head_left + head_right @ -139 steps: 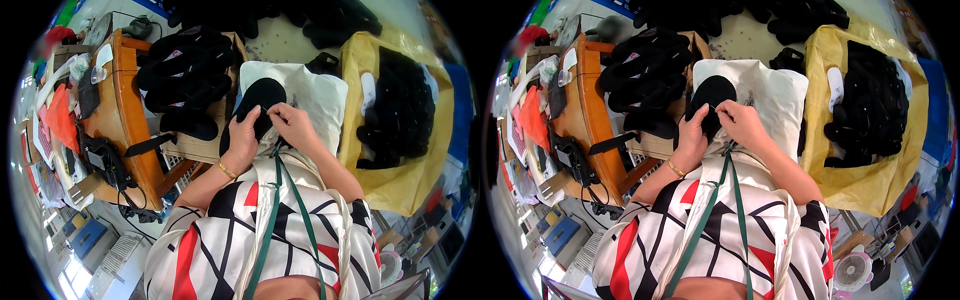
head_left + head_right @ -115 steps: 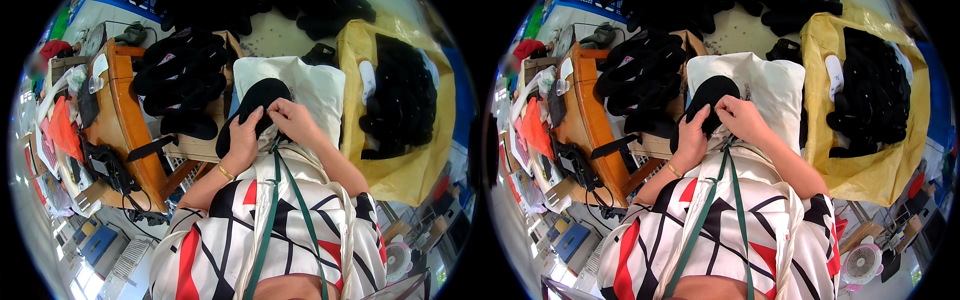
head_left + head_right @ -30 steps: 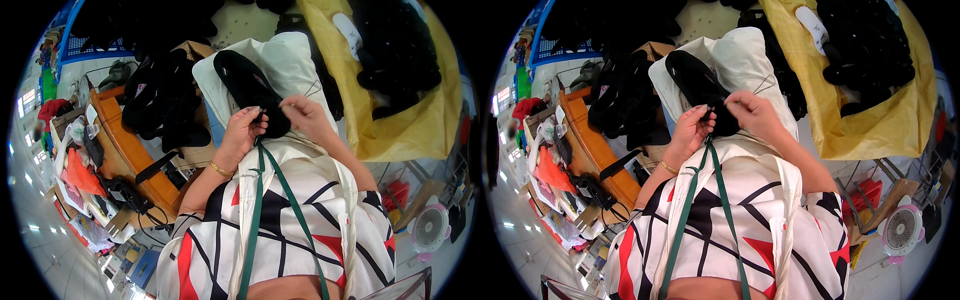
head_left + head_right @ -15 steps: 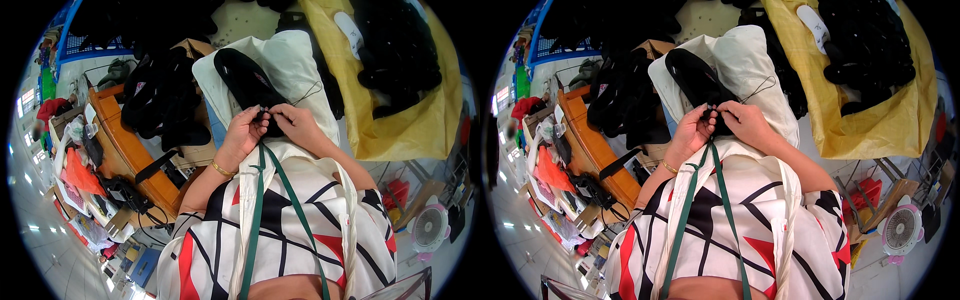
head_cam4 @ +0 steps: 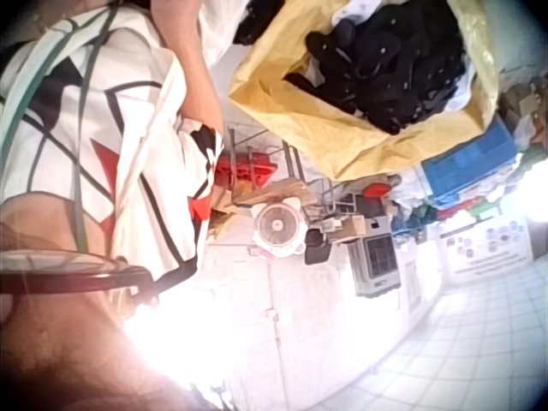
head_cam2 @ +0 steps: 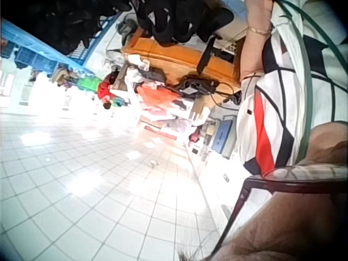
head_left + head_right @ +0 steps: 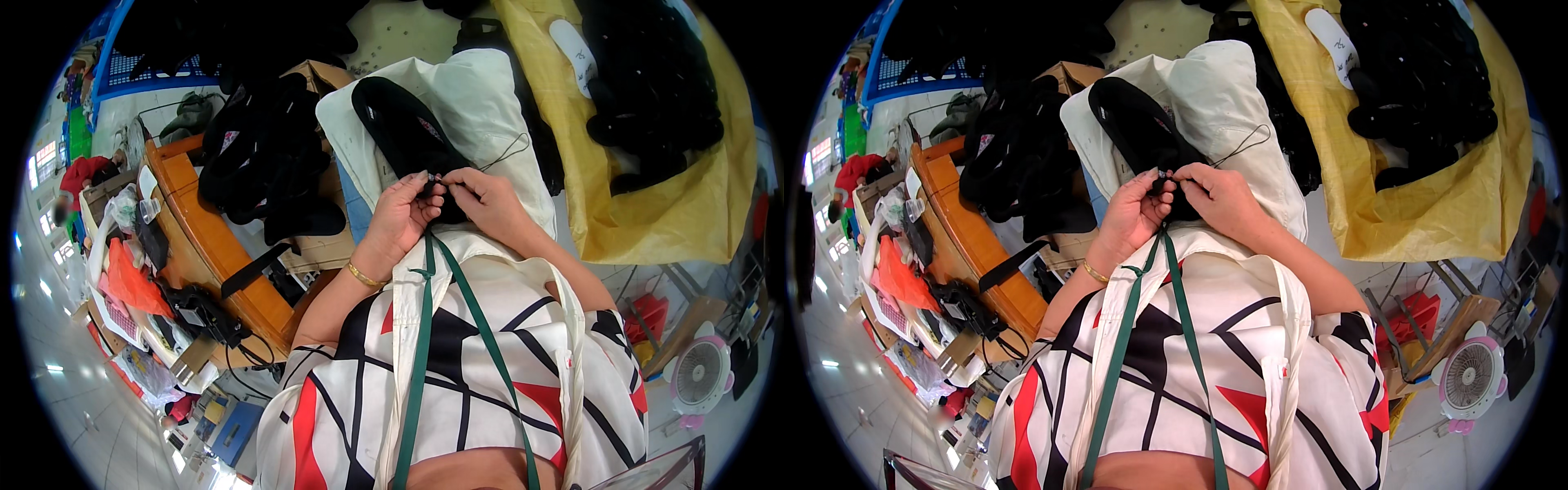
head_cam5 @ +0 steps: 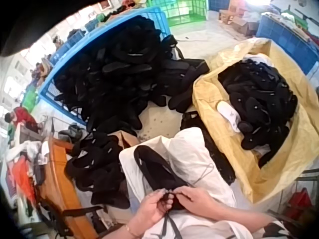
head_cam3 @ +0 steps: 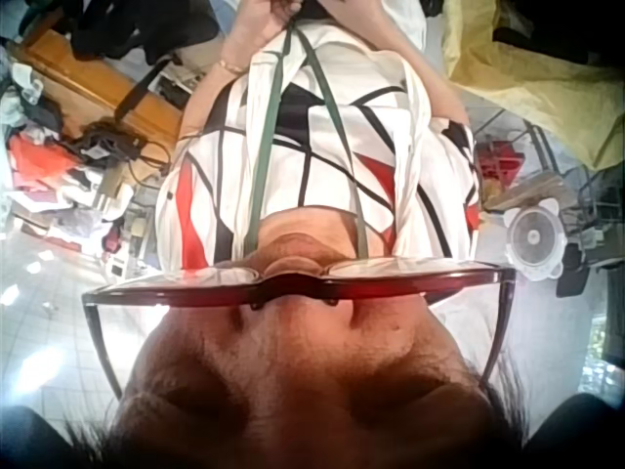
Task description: The person hand-sews a black shoe using a needle and thread. They repeatedly pull the needle through the shoe's upper material, tighten the thread, and adjust the shoe's position on a white cloth. The person works on a single shoe for the duration of the clip.
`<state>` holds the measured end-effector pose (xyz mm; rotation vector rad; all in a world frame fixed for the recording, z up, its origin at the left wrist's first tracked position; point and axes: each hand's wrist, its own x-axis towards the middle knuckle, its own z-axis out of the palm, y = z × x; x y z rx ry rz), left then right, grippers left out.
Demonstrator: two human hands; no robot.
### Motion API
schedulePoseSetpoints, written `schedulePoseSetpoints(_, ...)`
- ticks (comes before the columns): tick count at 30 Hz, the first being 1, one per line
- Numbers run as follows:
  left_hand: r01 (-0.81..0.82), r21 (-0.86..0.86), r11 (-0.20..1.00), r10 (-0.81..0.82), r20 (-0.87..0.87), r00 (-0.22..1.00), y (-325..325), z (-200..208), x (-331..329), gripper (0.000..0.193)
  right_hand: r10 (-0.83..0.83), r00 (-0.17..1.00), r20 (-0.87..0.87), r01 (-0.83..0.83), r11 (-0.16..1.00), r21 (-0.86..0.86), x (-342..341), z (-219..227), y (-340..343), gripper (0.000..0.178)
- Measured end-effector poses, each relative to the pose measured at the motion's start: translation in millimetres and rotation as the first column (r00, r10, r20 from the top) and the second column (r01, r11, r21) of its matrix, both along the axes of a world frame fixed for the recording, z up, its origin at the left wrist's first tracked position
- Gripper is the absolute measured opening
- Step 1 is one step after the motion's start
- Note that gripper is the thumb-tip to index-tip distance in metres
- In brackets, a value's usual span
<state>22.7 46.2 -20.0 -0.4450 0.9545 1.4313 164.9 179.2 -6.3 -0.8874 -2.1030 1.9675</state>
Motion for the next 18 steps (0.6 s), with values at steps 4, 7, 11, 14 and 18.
schedulePoseSetpoints(4, 0.000, -0.025, 1.000, -0.003, -0.116, 0.993, 4, 7, 6, 0.016, 0.013, 0.999, 0.047, -0.007, 0.993, -0.121, 0, -3, 2, 0.014)
schedulePoseSetpoints(7, 0.011, -0.033, 0.999, -0.018, -0.210, 0.977, 3, 7, 9, 0.014, 0.047, 0.991, 0.124, -0.014, 0.967, -0.256, -1, 1, 5, 0.012)
schedulePoseSetpoints(11, 0.082, -0.044, 0.996, -0.092, -0.333, 0.938, 0, 8, 10, 0.017, 0.061, 0.987, 0.147, -0.010, 0.946, -0.323, 0, -7, 2, 0.011)
schedulePoseSetpoints(14, 0.142, -0.048, 0.989, -0.150, -0.397, 0.905, -1, 8, 12, 0.017, 0.034, 0.983, 0.179, 0.039, 0.919, -0.393, 2, -19, -3, 0.011)
schedulePoseSetpoints(18, 0.167, -0.055, 0.984, -0.174, -0.433, 0.884, -2, 5, 13, 0.016, 0.019, 0.986, 0.166, 0.052, 0.909, -0.413, 1, -21, -6, 0.009)
